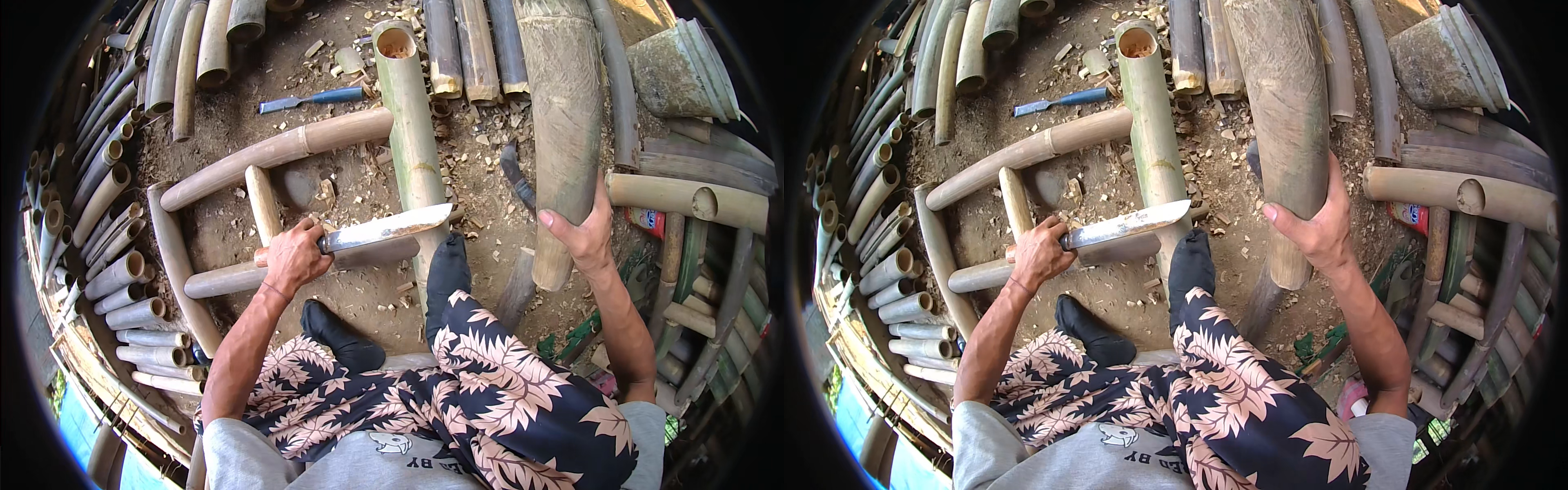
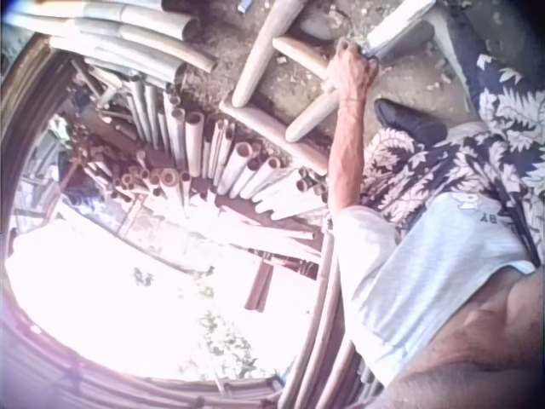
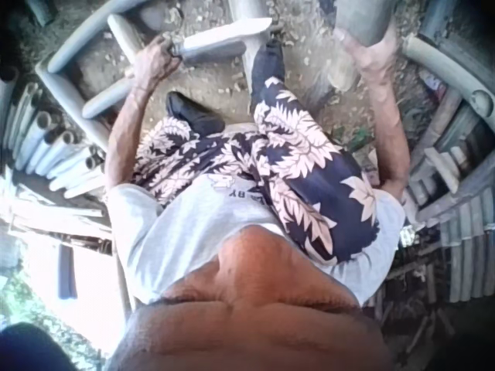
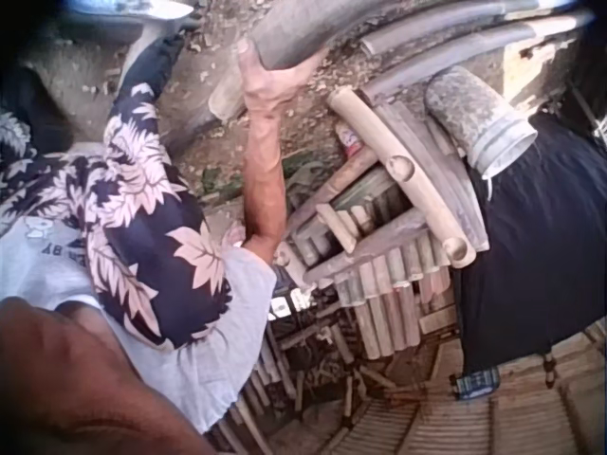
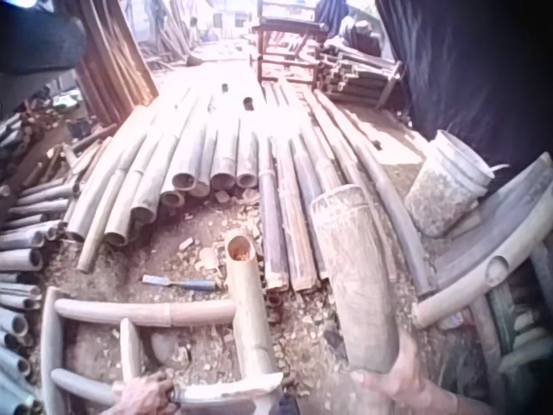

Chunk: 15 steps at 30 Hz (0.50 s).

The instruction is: The person carves circular holes into a long bamboo stalk using a knife and a carving tool, then inserts shorter bamboo segments into these holes to construct a frame on the ground.

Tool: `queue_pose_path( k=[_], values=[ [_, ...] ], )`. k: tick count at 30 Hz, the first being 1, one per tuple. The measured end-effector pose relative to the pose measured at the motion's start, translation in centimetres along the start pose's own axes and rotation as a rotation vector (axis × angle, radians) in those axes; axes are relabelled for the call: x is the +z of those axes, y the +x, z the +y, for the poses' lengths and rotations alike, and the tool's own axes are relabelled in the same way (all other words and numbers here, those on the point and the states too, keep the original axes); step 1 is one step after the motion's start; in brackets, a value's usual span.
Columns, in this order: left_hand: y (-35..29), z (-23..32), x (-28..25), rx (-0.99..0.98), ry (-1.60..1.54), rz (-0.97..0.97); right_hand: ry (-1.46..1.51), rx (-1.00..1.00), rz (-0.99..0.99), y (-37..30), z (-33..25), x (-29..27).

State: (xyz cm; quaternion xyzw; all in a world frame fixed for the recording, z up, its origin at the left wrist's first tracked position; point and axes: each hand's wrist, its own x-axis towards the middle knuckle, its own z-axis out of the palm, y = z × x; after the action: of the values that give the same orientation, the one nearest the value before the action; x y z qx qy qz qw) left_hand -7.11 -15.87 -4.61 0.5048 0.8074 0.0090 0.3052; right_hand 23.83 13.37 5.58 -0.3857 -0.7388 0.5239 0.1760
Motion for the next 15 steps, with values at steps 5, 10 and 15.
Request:
queue_pose_path(
  k=[5,10,15],
  values=[
    [0.69,0.21,-0.38,0.023,-0.027,-0.033,0.031,-0.009,0.016,0.18,-0.09,-0.31],
    [0.81,-0.15,-0.34,0.026,0.015,-0.051,-0.017,-0.014,-0.011,0.61,-0.62,-0.47],
    [0.86,-0.05,-0.30,0.022,0.027,-0.056,-0.020,-0.015,-0.035,1.04,-0.87,-0.21]
  ],
)
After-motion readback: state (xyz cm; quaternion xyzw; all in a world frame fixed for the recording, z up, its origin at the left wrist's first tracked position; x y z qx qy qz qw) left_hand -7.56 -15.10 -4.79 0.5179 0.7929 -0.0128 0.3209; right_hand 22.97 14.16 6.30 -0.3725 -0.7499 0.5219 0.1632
